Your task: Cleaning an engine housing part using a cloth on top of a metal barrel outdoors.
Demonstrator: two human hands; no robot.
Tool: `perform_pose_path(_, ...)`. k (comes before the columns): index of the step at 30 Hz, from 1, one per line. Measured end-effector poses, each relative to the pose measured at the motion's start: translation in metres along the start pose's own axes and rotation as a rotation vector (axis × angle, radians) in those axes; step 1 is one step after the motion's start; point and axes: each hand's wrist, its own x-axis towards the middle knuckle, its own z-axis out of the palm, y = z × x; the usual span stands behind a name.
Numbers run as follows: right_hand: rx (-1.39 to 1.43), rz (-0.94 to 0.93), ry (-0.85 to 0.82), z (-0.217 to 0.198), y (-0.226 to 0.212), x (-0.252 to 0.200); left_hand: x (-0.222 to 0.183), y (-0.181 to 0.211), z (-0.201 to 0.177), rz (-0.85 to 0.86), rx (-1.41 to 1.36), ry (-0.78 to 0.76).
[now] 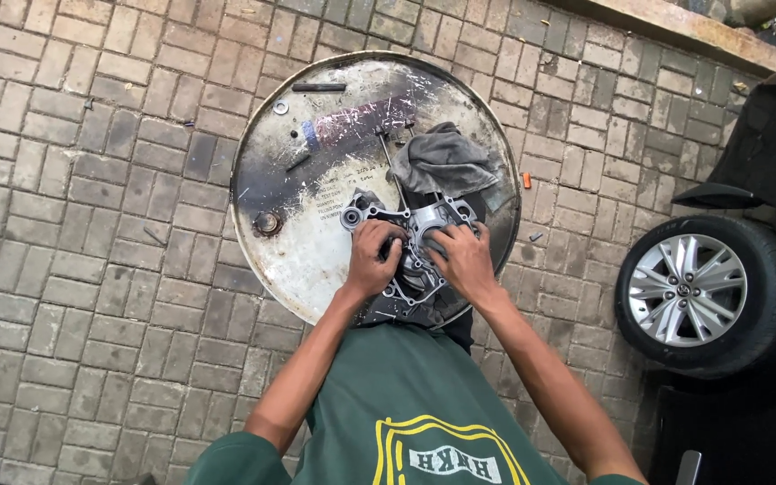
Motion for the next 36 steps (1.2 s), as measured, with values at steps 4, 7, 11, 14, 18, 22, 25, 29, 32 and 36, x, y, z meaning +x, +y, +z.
perform_pose_path(4, 0.028, 0.049, 0.028, -0.009, -0.006, 0.014, 0.001, 0.002, -0.001, 0.01, 0.003, -0.005)
perform_pose_path(7, 0.152, 0.067, -0.013, -0.009, -0.003, 0.017, 0.003, 0.004, -0.004, 0.002, 0.015, 0.003)
perform_pose_path(11, 0.099, 0.044, -0.07, -0.028, -0.018, -0.001, 0.003, 0.012, -0.008, 0.012, 0.004, 0.003)
perform_pose_path(14, 0.078, 0.038, -0.118, -0.038, -0.018, -0.006, 0.009, 0.017, -0.011, 0.013, 0.0, -0.01)
perform_pose_path(18, 0.088, 0.009, -0.114, -0.036, -0.019, 0.003, 0.003, 0.007, -0.005, 0.009, 0.003, -0.01)
perform_pose_path(22, 0.175, 0.018, -0.119, -0.034, -0.013, 0.01, 0.005, 0.007, -0.006, 0.015, 0.02, -0.006)
perform_pose_path(25, 0.411, 0.09, -0.013, -0.034, -0.006, 0.008, 0.006, 0.009, -0.008, 0.016, -0.006, 0.006)
perform_pose_path(29, 0.67, 0.336, 0.078, -0.047, -0.001, 0.0, 0.006, 0.008, -0.007, 0.019, -0.016, 0.003)
perform_pose_path(32, 0.749, 0.397, 0.108, -0.059, -0.003, -0.01, 0.005, 0.006, -0.003, 0.024, -0.018, 0.003)
perform_pose_path(36, 0.773, 0.417, 0.03, -0.048, 0.008, -0.013, 0.003, 0.002, -0.002, 0.027, -0.015, 0.006)
